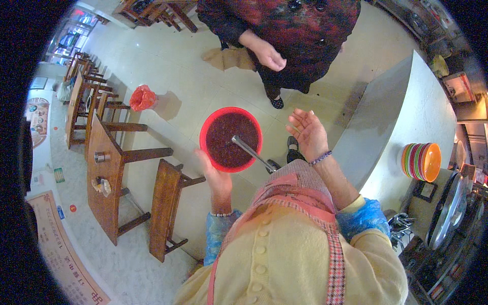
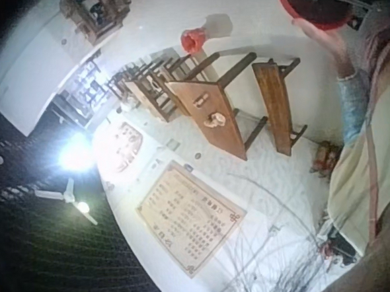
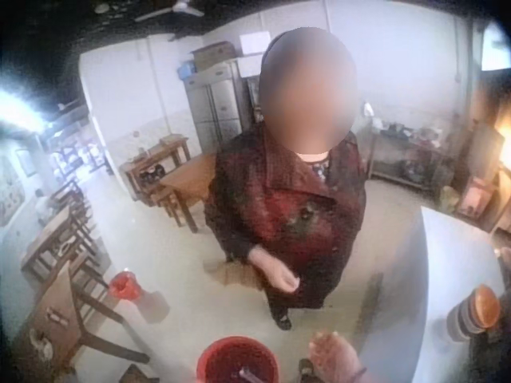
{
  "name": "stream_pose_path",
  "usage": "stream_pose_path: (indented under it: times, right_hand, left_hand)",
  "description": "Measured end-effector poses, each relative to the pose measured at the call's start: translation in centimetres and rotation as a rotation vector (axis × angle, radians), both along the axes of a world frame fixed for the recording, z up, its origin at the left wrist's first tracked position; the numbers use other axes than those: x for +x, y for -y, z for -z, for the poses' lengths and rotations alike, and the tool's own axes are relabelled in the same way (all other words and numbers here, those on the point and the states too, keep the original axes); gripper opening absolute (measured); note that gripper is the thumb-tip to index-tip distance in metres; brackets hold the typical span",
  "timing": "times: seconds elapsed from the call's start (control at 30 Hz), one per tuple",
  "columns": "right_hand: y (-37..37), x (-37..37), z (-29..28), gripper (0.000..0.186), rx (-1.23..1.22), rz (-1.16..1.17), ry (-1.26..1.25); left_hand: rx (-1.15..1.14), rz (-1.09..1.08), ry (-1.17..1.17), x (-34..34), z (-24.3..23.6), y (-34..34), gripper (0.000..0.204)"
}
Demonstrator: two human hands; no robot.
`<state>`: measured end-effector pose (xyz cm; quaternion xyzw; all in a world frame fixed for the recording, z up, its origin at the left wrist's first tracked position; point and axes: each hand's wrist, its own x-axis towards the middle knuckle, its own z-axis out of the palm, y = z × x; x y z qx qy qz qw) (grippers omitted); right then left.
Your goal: The person scoops a dark red porridge from a large pot into a red bowl, adds a white substance from a small bowl, and transfers the mixture into a plastic cup. They then use a machine to add ice to the cup, seal it, and hand it to a customer.
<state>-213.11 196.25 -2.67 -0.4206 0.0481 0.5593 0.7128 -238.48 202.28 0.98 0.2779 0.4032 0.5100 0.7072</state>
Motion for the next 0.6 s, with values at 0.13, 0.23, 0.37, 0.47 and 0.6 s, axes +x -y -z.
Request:
stream_pose_path:
  times: [0.13, 0.23, 0.37, 0.47, 0.6]
  right_hand:
    - [0.3, -0.2, 0.0, 0.04, 0.035, -0.023, 0.019]
    - [0.6, -0.4, 0.1, 0.039, 0.032, -0.041, 0.048]
    - [1.7, -1.5, -0.1, 0.037, 0.004, -0.136, 0.287]
    - [1.9, -2.6, -0.8, 0.032, -0.034, -0.232, 0.472]
    - [3.1, -3.2, -1.6, 0.035, -0.009, -0.338, 0.553]
  left_hand:
    - [0.022, 0.009, 0.015, -0.1, -0.3, 0.1, 0.072]
    - [0.015, 0.012, 0.029, -0.2, -0.5, 0.2, 0.072]
    - [0.021, 0.01, 0.009, -0.7, 1.8, 0.2, 0.07]
    - [-0.008, 0.011, 0.036, 0.1, 1.1, 0.5, 0.065]
    - [0.082, 0.174, -0.232, -0.1, 2.0, 0.3, 0.073]
